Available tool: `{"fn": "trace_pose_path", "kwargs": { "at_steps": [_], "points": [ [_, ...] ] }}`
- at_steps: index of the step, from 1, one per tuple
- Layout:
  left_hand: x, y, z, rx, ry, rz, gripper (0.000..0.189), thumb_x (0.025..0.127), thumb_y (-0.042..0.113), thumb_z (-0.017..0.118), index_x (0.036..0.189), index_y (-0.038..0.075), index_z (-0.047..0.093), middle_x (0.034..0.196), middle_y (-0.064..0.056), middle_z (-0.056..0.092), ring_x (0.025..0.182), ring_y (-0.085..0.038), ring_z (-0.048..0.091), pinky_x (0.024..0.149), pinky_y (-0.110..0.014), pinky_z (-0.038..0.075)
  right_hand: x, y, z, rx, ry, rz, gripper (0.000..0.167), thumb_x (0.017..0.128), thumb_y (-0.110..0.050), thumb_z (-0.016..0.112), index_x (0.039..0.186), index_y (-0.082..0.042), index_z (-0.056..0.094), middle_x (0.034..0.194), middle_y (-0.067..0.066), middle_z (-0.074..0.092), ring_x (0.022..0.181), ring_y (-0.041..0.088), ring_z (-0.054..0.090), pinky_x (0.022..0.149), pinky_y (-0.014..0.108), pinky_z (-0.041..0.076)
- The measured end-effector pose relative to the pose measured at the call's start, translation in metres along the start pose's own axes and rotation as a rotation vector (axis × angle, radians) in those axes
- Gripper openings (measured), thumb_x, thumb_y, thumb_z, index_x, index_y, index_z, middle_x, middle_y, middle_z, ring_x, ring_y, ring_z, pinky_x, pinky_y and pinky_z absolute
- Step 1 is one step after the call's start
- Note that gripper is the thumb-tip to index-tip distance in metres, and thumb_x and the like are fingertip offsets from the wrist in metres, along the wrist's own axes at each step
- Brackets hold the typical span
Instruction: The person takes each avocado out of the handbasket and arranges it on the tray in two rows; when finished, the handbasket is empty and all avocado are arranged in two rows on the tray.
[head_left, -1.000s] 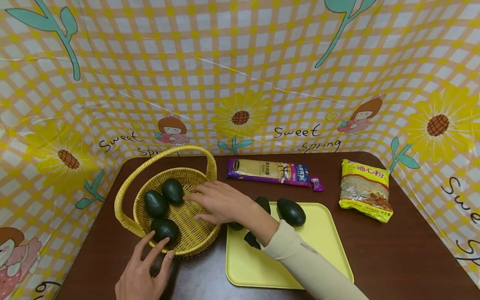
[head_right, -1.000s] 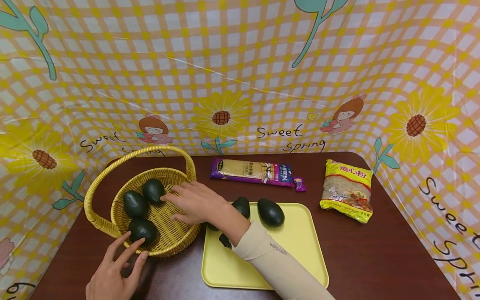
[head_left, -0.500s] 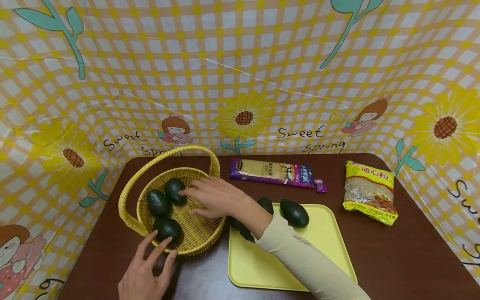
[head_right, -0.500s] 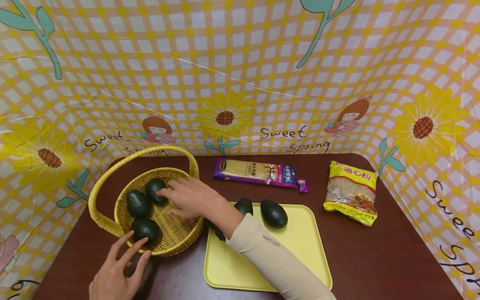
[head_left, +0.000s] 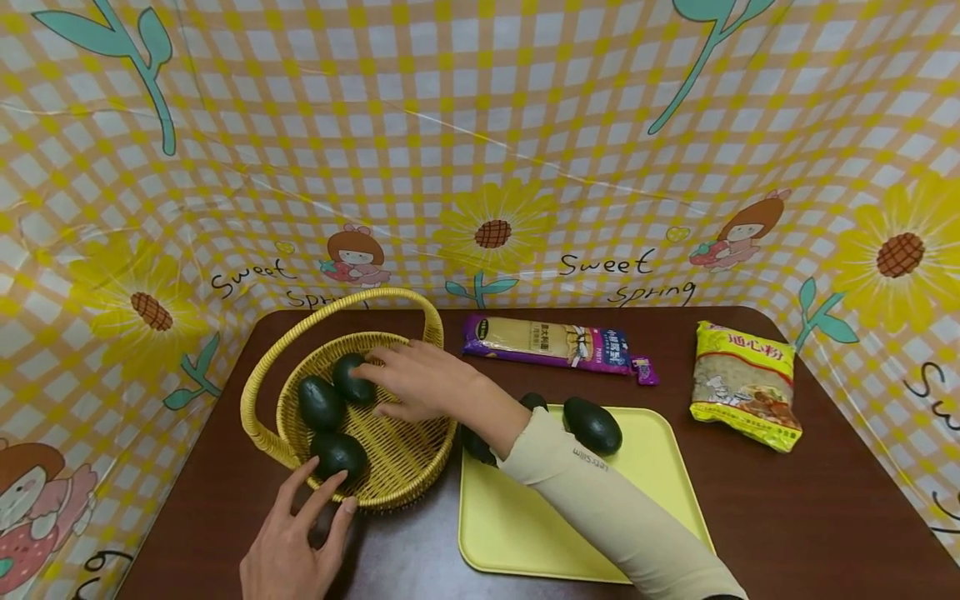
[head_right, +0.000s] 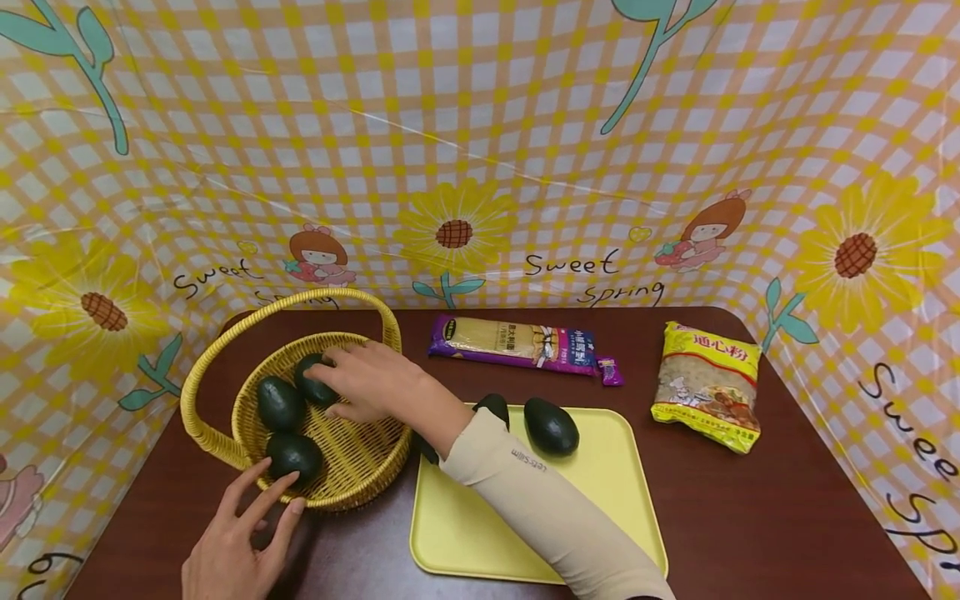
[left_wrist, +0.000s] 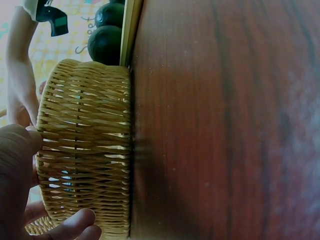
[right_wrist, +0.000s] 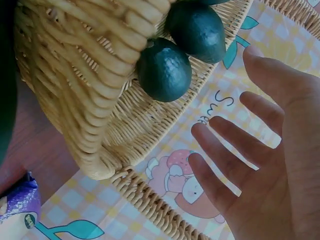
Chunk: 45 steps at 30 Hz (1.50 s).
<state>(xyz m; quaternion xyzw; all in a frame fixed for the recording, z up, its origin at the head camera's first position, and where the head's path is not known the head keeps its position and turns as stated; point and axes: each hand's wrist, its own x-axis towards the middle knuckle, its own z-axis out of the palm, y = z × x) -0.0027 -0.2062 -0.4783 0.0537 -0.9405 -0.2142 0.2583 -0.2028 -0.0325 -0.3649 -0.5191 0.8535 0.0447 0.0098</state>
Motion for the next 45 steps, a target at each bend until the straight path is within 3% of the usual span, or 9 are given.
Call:
{"fn": "trace_pose_path", "kwargs": {
  "at_steps": [7, 18, 30, 37, 45],
  "points": [
    [0.000, 0.001, 0.001, 0.005, -0.010, -0.013, 0.032, 0.093, 0.035, 0.087, 0.123, 0.024, 0.083, 0.143, -0.009, 0.066, 0.071, -0.028, 0.071, 0.047, -0.041, 0.050, 0.011, -0.001, -0.005, -0.024, -0.034, -0.003, 0.066, 0.108, -0.054, 0.062, 0.165, -0.026, 0.046, 0.161, 0.006, 0.051, 0.141, 0.024, 0.059, 0.112, 0.043, 0.052],
    [0.000, -0.001, 0.001, 0.000, -0.014, -0.005, 0.031, 0.093, 0.036, 0.087, 0.123, 0.027, 0.083, 0.143, -0.007, 0.066, 0.072, -0.027, 0.071, 0.046, -0.040, 0.049, 0.027, 0.001, -0.006, -0.038, -0.083, 0.003, 0.068, 0.107, -0.055, 0.063, 0.166, -0.026, 0.044, 0.160, 0.005, 0.051, 0.142, 0.024, 0.057, 0.112, 0.042, 0.053],
    [-0.001, -0.001, 0.000, -0.005, -0.021, -0.007, 0.032, 0.092, 0.035, 0.087, 0.123, 0.028, 0.083, 0.143, -0.008, 0.067, 0.069, -0.024, 0.070, 0.045, -0.037, 0.048, 0.040, 0.004, 0.002, -0.039, -0.126, 0.014, 0.068, 0.108, -0.054, 0.063, 0.166, -0.026, 0.043, 0.159, 0.003, 0.051, 0.142, 0.021, 0.056, 0.113, 0.037, 0.051],
    [0.000, 0.001, -0.002, -0.005, -0.031, -0.016, 0.031, 0.093, 0.035, 0.087, 0.123, 0.027, 0.083, 0.143, -0.008, 0.066, 0.072, -0.026, 0.072, 0.046, -0.039, 0.049, 0.051, 0.008, 0.009, 0.013, -0.175, 0.041, 0.069, 0.107, -0.050, 0.065, 0.168, -0.027, 0.040, 0.165, 0.005, 0.045, 0.143, 0.021, 0.055, 0.112, 0.037, 0.051],
    [0.002, 0.002, -0.003, 0.008, -0.037, -0.024, 0.030, 0.095, 0.037, 0.086, 0.123, 0.028, 0.083, 0.145, -0.006, 0.066, 0.067, -0.016, 0.063, 0.045, -0.031, 0.042, 0.060, 0.014, 0.011, 0.091, -0.226, 0.093, 0.073, 0.107, -0.047, 0.068, 0.170, -0.030, 0.034, 0.175, 0.008, 0.032, 0.149, 0.025, 0.050, 0.110, 0.040, 0.053]
  ]
}}
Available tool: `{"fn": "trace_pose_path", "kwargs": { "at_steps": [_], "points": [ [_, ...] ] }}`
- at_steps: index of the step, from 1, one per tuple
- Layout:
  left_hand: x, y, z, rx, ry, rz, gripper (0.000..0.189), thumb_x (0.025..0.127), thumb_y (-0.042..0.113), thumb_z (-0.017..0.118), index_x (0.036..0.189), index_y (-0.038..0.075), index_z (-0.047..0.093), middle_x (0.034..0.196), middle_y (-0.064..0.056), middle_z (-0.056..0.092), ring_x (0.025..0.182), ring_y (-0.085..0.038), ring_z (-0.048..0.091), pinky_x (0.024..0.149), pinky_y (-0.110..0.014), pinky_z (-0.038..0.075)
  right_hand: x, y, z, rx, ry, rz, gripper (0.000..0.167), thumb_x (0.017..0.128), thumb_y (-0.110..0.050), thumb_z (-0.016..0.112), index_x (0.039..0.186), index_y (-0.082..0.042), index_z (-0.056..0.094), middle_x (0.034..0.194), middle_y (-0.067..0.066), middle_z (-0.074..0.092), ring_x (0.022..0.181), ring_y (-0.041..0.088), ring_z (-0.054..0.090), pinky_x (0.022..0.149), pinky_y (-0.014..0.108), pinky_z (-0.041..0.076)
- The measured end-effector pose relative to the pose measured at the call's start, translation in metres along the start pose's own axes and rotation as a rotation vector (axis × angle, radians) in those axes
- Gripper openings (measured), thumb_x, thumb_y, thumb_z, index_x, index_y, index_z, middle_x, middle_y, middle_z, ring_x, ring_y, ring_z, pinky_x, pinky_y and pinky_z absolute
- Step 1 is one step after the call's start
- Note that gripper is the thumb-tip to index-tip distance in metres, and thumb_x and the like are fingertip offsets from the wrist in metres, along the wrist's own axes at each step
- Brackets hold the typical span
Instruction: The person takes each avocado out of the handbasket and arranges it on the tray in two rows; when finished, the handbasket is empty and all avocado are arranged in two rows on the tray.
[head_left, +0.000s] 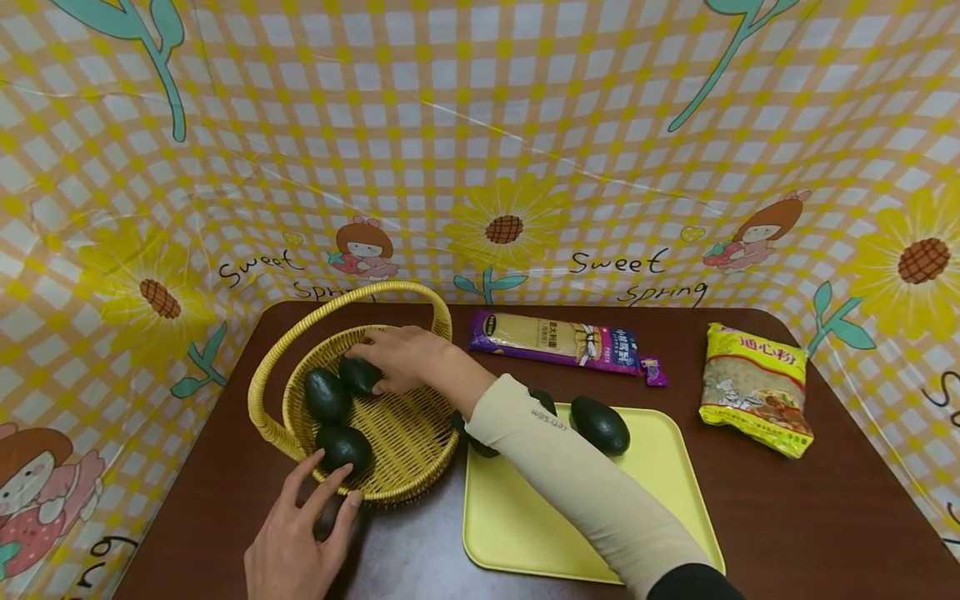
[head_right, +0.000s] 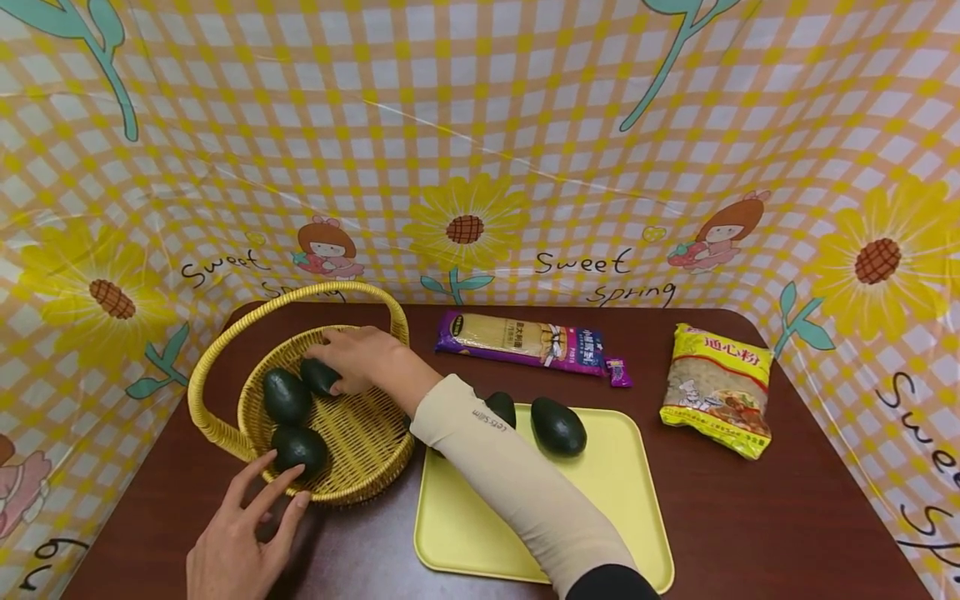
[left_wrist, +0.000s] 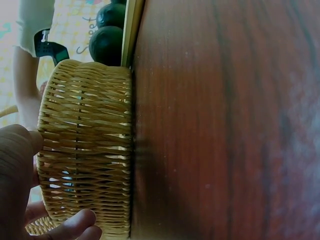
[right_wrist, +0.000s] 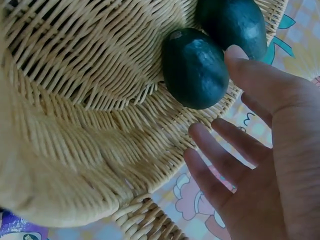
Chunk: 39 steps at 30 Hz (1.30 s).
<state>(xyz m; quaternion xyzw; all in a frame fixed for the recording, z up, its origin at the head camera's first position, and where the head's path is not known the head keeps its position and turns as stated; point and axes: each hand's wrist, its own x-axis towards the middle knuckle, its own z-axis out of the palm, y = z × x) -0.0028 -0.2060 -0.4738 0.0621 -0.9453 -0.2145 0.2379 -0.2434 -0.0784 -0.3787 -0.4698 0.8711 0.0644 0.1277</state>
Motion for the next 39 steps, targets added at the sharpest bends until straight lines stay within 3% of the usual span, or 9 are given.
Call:
{"fn": "trace_pose_path", "kwargs": {
  "at_steps": [23, 26, 32, 39],
  "points": [
    [0.001, 0.000, 0.000, 0.008, -0.022, -0.007, 0.030, 0.096, 0.038, 0.084, 0.124, 0.028, 0.083, 0.147, -0.007, 0.064, 0.067, -0.015, 0.062, 0.046, -0.030, 0.042, 0.025, -0.003, 0.006, 0.003, -0.080, 0.024, 0.092, 0.098, -0.050, 0.078, 0.173, -0.035, 0.026, 0.178, 0.012, 0.022, 0.145, 0.026, 0.055, 0.117, 0.043, 0.049],
    [0.001, 0.000, -0.001, 0.011, -0.023, -0.010, 0.030, 0.096, 0.038, 0.084, 0.124, 0.028, 0.083, 0.146, -0.007, 0.064, 0.067, -0.015, 0.062, 0.046, -0.030, 0.042, 0.028, -0.005, 0.006, 0.002, -0.079, 0.030, 0.094, 0.097, -0.050, 0.080, 0.172, -0.034, 0.026, 0.178, 0.012, 0.022, 0.138, 0.024, 0.060, 0.112, 0.041, 0.052],
    [0.002, 0.000, 0.000, 0.011, -0.028, -0.006, 0.031, 0.096, 0.039, 0.084, 0.124, 0.028, 0.083, 0.146, -0.007, 0.064, 0.067, -0.015, 0.063, 0.046, -0.030, 0.042, 0.029, -0.006, 0.008, 0.036, -0.077, 0.043, 0.099, 0.095, -0.045, 0.083, 0.173, -0.027, 0.023, 0.176, 0.012, 0.025, 0.118, 0.020, 0.069, 0.092, 0.034, 0.058],
    [0.002, -0.001, 0.000, 0.010, -0.024, -0.008, 0.031, 0.095, 0.038, 0.085, 0.124, 0.027, 0.083, 0.146, -0.007, 0.064, 0.067, -0.015, 0.062, 0.046, -0.030, 0.042, 0.033, -0.006, 0.010, 0.041, -0.084, 0.044, 0.103, 0.094, -0.046, 0.084, 0.173, -0.026, 0.022, 0.176, 0.013, 0.025, 0.118, 0.021, 0.069, 0.092, 0.035, 0.058]
  ]
}}
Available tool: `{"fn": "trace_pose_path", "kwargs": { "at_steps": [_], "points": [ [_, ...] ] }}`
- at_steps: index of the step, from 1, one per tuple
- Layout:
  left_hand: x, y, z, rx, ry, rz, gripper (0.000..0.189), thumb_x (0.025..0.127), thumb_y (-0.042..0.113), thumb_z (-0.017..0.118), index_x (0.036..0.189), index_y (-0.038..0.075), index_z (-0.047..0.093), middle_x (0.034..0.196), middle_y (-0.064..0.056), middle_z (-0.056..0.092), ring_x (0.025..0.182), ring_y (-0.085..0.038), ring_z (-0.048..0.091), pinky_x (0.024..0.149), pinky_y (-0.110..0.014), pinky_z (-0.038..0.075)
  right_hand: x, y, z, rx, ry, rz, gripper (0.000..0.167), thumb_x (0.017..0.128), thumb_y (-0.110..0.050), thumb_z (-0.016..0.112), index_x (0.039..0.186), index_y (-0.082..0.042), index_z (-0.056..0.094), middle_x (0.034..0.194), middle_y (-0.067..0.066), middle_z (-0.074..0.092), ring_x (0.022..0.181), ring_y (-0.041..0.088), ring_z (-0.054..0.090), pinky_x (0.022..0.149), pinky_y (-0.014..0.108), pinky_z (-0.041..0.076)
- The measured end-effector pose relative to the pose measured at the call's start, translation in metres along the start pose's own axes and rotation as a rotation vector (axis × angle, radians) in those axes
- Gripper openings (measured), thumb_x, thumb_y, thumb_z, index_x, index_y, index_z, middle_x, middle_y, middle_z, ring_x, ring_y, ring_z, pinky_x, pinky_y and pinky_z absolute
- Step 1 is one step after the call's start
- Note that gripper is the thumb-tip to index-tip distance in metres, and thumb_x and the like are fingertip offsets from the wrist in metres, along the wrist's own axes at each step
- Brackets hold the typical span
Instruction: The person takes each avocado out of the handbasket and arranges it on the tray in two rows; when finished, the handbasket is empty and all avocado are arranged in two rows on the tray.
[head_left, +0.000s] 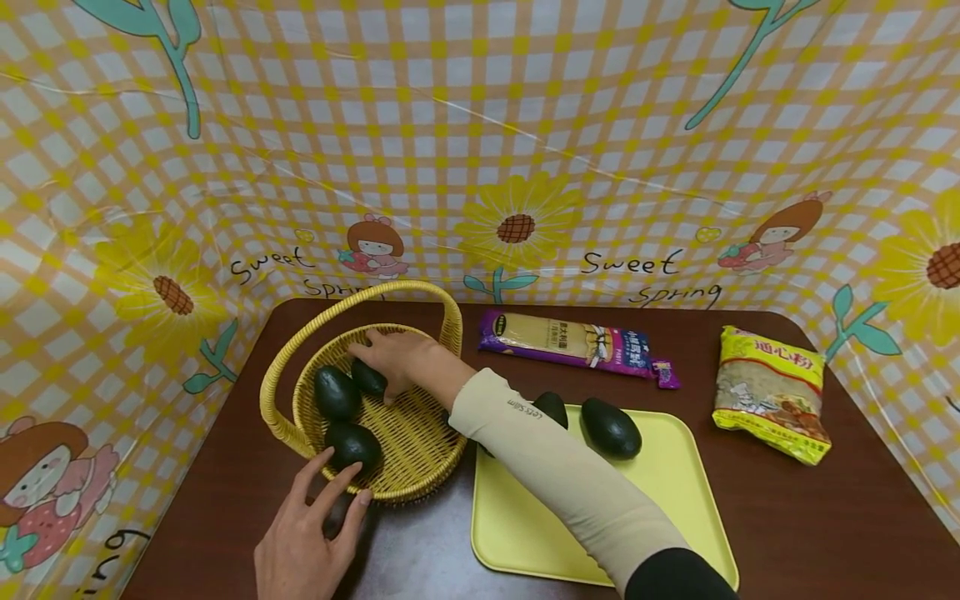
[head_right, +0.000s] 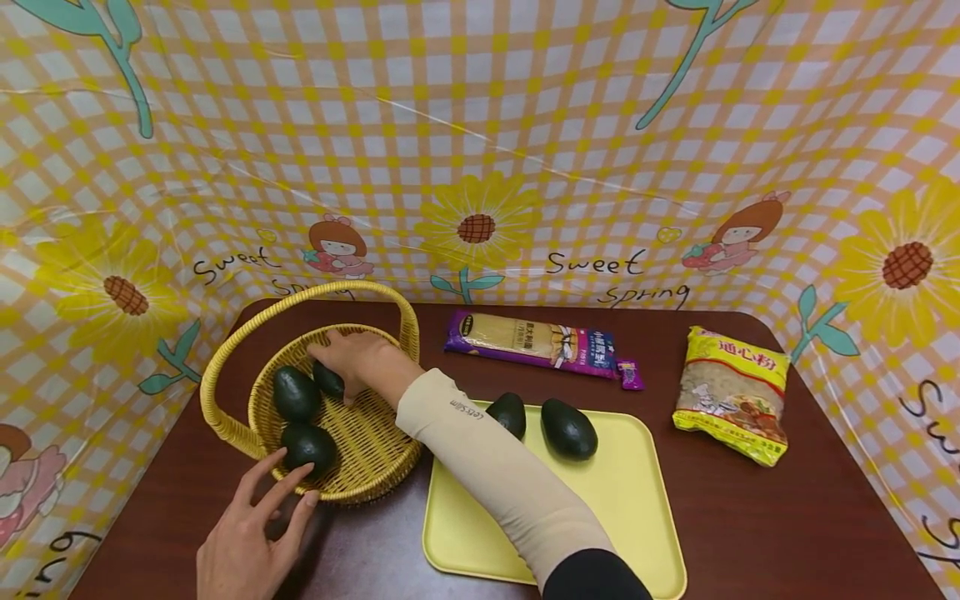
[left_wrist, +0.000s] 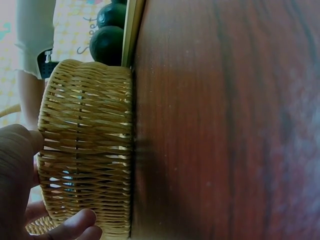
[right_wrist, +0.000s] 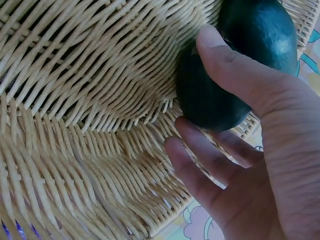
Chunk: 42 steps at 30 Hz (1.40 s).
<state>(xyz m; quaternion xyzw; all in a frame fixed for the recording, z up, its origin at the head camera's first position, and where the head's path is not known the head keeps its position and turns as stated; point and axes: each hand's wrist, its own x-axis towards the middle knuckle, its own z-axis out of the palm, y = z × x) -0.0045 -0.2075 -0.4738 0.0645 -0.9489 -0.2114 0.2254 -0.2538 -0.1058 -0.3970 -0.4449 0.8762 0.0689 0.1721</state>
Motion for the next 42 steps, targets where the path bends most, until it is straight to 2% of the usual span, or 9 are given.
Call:
{"fn": "trace_pose_path", "kwargs": {
  "at_steps": [13, 17, 19, 24, 30, 35, 38, 42],
  "points": [
    [0.0001, 0.0006, -0.0003, -0.002, 0.007, -0.005, 0.032, 0.094, 0.039, 0.086, 0.124, 0.028, 0.083, 0.146, -0.007, 0.065, 0.068, -0.016, 0.063, 0.045, -0.032, 0.043, 0.0006, -0.0010, -0.0010, -0.038, 0.008, 0.008, 0.096, 0.091, -0.051, 0.086, 0.168, -0.026, 0.034, 0.170, 0.013, 0.032, 0.111, 0.021, 0.070, 0.094, 0.036, 0.059],
    [0.0001, 0.0005, -0.0003, 0.001, 0.010, -0.005, 0.032, 0.094, 0.039, 0.086, 0.124, 0.028, 0.083, 0.146, -0.007, 0.065, 0.068, -0.017, 0.064, 0.045, -0.032, 0.043, -0.0001, 0.0017, -0.0045, -0.050, 0.018, 0.014, 0.095, 0.093, -0.052, 0.084, 0.169, -0.025, 0.032, 0.175, 0.014, 0.027, 0.132, 0.025, 0.064, 0.106, 0.041, 0.055],
    [0.0000, 0.0002, -0.0002, 0.001, 0.012, -0.004, 0.032, 0.094, 0.039, 0.086, 0.124, 0.028, 0.083, 0.145, -0.007, 0.065, 0.068, -0.017, 0.064, 0.045, -0.032, 0.043, -0.0005, 0.0028, -0.0058, -0.055, 0.020, 0.011, 0.096, 0.094, -0.052, 0.083, 0.169, -0.025, 0.031, 0.176, 0.014, 0.025, 0.136, 0.026, 0.062, 0.108, 0.041, 0.054],
    [-0.0001, 0.0001, 0.0002, -0.001, 0.017, 0.004, 0.032, 0.093, 0.038, 0.087, 0.123, 0.027, 0.083, 0.145, -0.007, 0.066, 0.069, -0.019, 0.066, 0.045, -0.033, 0.044, -0.0016, 0.0028, -0.0053, -0.004, -0.004, -0.005, 0.096, 0.093, -0.047, 0.085, 0.169, -0.028, 0.031, 0.175, 0.013, 0.024, 0.124, 0.023, 0.068, 0.101, 0.038, 0.057],
    [-0.0001, 0.0010, 0.0004, 0.000, 0.010, 0.002, 0.033, 0.093, 0.038, 0.087, 0.123, 0.027, 0.083, 0.144, -0.007, 0.066, 0.071, -0.022, 0.069, 0.045, -0.035, 0.045, -0.0009, 0.0016, -0.0015, -0.024, -0.016, -0.010, 0.095, 0.091, -0.049, 0.087, 0.168, -0.032, 0.033, 0.172, 0.010, 0.032, 0.135, 0.026, 0.062, 0.106, 0.040, 0.055],
    [-0.0007, 0.0008, 0.0010, -0.001, 0.009, -0.001, 0.033, 0.093, 0.039, 0.087, 0.123, 0.026, 0.083, 0.144, -0.007, 0.066, 0.074, -0.024, 0.071, 0.045, -0.036, 0.046, -0.0017, 0.0020, -0.0004, -0.048, -0.010, -0.002, 0.098, 0.089, -0.054, 0.087, 0.168, -0.032, 0.034, 0.167, 0.009, 0.038, 0.132, 0.024, 0.062, 0.104, 0.038, 0.056],
    [-0.0007, 0.0002, 0.0015, -0.002, 0.018, 0.008, 0.033, 0.093, 0.038, 0.087, 0.123, 0.026, 0.084, 0.144, -0.007, 0.066, 0.075, -0.026, 0.072, 0.044, -0.036, 0.047, -0.0038, 0.0025, -0.0018, -0.053, -0.008, 0.000, 0.097, 0.088, -0.055, 0.087, 0.167, -0.033, 0.035, 0.167, 0.009, 0.038, 0.132, 0.025, 0.062, 0.104, 0.039, 0.056],
    [-0.0006, -0.0007, 0.0014, 0.001, 0.023, 0.013, 0.033, 0.093, 0.038, 0.087, 0.123, 0.026, 0.084, 0.144, -0.007, 0.066, 0.071, -0.023, 0.070, 0.044, -0.033, 0.043, -0.0071, 0.0036, -0.0052, -0.056, -0.009, 0.012, 0.099, 0.088, -0.057, 0.087, 0.168, -0.034, 0.034, 0.172, 0.009, 0.033, 0.136, 0.026, 0.061, 0.105, 0.040, 0.056]
  ]
}}
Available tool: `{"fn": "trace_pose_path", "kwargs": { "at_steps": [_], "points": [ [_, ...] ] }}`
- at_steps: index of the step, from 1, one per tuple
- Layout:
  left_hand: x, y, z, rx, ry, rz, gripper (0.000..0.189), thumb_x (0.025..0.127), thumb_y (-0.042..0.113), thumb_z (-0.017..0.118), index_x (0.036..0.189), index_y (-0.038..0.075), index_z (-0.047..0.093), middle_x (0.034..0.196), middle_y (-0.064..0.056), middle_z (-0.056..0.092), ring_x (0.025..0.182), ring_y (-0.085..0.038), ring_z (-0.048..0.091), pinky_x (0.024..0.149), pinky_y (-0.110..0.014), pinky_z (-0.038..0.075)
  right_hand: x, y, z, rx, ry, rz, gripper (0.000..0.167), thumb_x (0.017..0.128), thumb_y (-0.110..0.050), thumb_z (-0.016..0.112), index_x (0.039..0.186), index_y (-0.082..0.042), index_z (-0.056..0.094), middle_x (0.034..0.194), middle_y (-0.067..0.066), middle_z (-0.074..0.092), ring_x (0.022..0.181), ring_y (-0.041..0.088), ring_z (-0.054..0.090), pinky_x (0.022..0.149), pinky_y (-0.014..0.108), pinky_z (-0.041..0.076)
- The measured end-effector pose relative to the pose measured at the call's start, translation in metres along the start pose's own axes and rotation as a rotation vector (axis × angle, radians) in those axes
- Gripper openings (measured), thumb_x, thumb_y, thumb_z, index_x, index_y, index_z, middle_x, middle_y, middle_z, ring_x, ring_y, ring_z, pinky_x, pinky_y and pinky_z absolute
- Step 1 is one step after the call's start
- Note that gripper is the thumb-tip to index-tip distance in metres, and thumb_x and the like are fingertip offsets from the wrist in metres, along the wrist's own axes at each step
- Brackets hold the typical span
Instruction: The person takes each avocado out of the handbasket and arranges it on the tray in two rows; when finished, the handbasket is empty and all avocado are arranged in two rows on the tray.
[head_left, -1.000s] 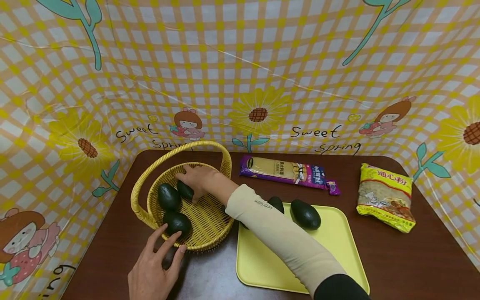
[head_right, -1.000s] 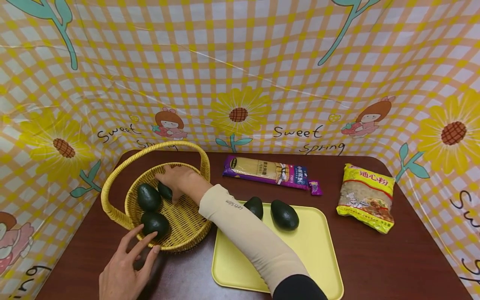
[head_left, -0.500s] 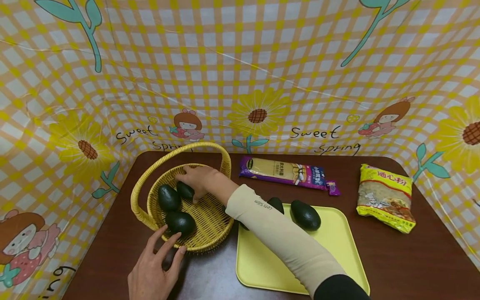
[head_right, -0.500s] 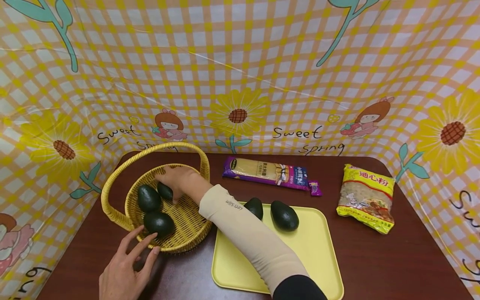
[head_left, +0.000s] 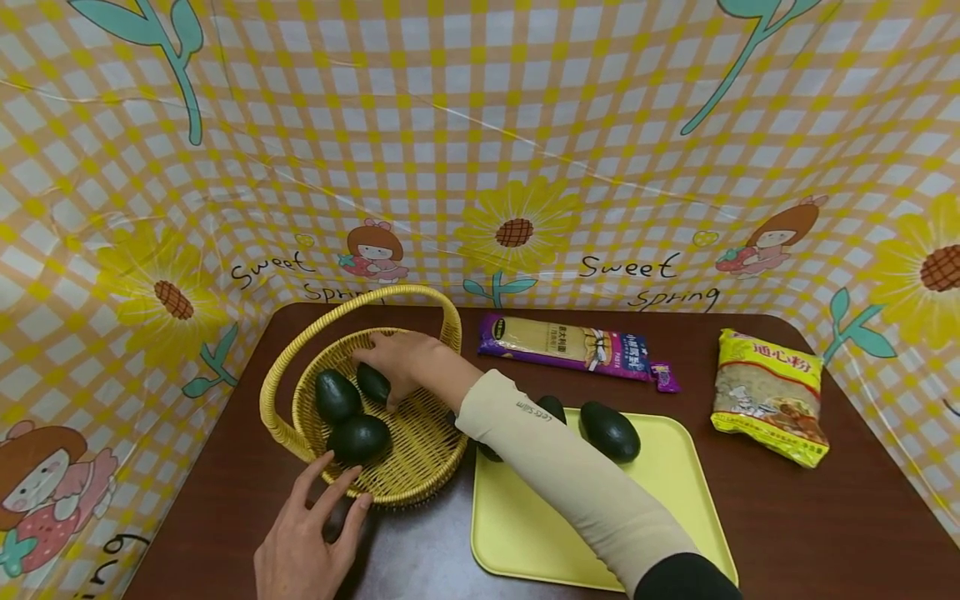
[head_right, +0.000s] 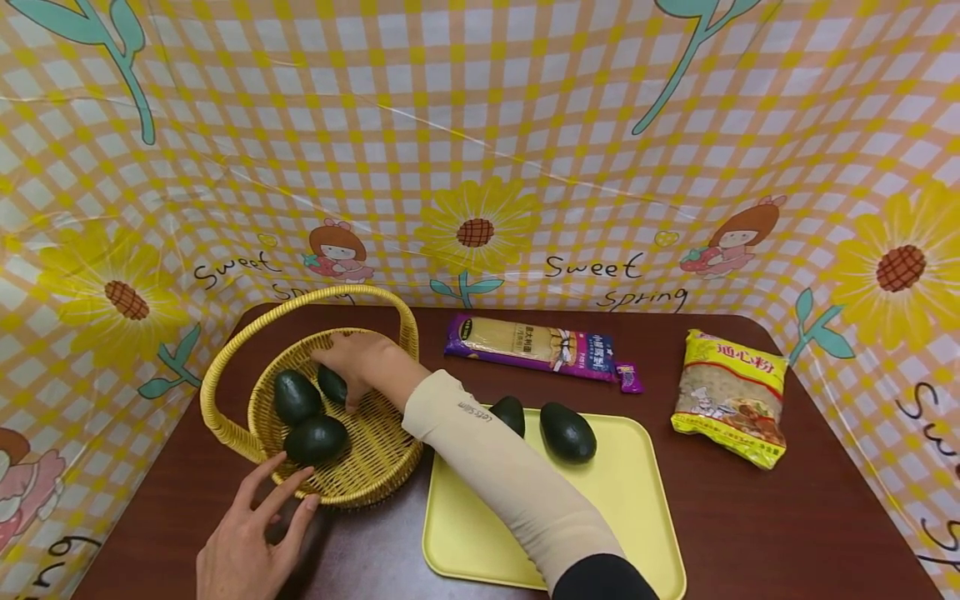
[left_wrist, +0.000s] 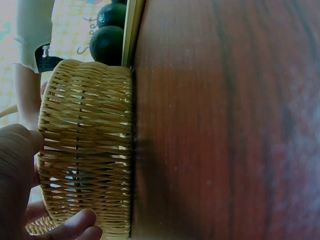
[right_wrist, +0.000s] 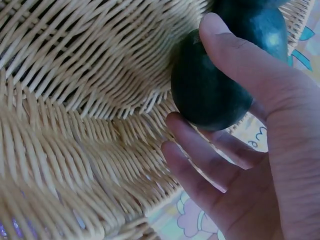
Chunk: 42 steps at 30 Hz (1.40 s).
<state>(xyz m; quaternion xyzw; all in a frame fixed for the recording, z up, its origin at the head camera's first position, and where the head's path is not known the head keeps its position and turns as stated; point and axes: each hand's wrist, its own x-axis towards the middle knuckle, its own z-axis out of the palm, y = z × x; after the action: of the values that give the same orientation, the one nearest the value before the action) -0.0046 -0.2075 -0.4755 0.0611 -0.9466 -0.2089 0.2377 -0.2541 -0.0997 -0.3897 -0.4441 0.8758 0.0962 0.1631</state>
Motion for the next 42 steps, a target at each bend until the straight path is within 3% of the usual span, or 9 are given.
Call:
{"fn": "trace_pose_path", "kwargs": {
  "at_steps": [7, 19, 28, 42],
  "points": [
    [-0.001, -0.001, -0.001, 0.009, -0.009, -0.010, 0.033, 0.093, 0.038, 0.087, 0.124, 0.026, 0.083, 0.144, -0.007, 0.066, 0.072, -0.025, 0.071, 0.044, -0.033, 0.043, -0.010, 0.002, -0.002, 0.004, 0.028, -0.005, 0.098, 0.087, -0.060, 0.086, 0.167, -0.035, 0.035, 0.172, 0.010, 0.033, 0.141, 0.030, 0.057, 0.104, 0.042, 0.056],
    [-0.003, -0.002, -0.002, -0.003, -0.003, -0.009, 0.033, 0.093, 0.037, 0.087, 0.123, 0.025, 0.083, 0.143, -0.008, 0.066, 0.075, -0.029, 0.073, 0.046, -0.038, 0.048, -0.038, 0.004, -0.001, 0.103, 0.115, -0.036, 0.094, 0.087, -0.059, 0.087, 0.164, -0.033, 0.040, 0.164, 0.011, 0.042, 0.130, 0.031, 0.064, 0.107, 0.047, 0.054],
    [-0.001, -0.001, -0.001, -0.012, 0.019, 0.018, 0.034, 0.091, 0.035, 0.089, 0.123, 0.025, 0.084, 0.142, -0.008, 0.066, 0.082, -0.033, 0.074, 0.048, -0.044, 0.053, -0.057, 0.002, 0.007, 0.098, 0.200, -0.050, 0.095, 0.085, -0.062, 0.087, 0.164, -0.032, 0.043, 0.157, 0.012, 0.050, 0.112, 0.025, 0.070, 0.093, 0.042, 0.060],
    [-0.001, -0.003, 0.001, -0.047, 0.075, 0.052, 0.039, 0.086, 0.031, 0.093, 0.123, 0.023, 0.084, 0.140, -0.009, 0.068, 0.088, -0.036, 0.074, 0.050, -0.047, 0.055, -0.093, 0.007, 0.020, 0.184, 0.314, -0.080, 0.092, 0.086, -0.058, 0.088, 0.163, -0.027, 0.046, 0.156, 0.017, 0.051, 0.105, 0.029, 0.072, 0.086, 0.042, 0.062]
  ]
}}
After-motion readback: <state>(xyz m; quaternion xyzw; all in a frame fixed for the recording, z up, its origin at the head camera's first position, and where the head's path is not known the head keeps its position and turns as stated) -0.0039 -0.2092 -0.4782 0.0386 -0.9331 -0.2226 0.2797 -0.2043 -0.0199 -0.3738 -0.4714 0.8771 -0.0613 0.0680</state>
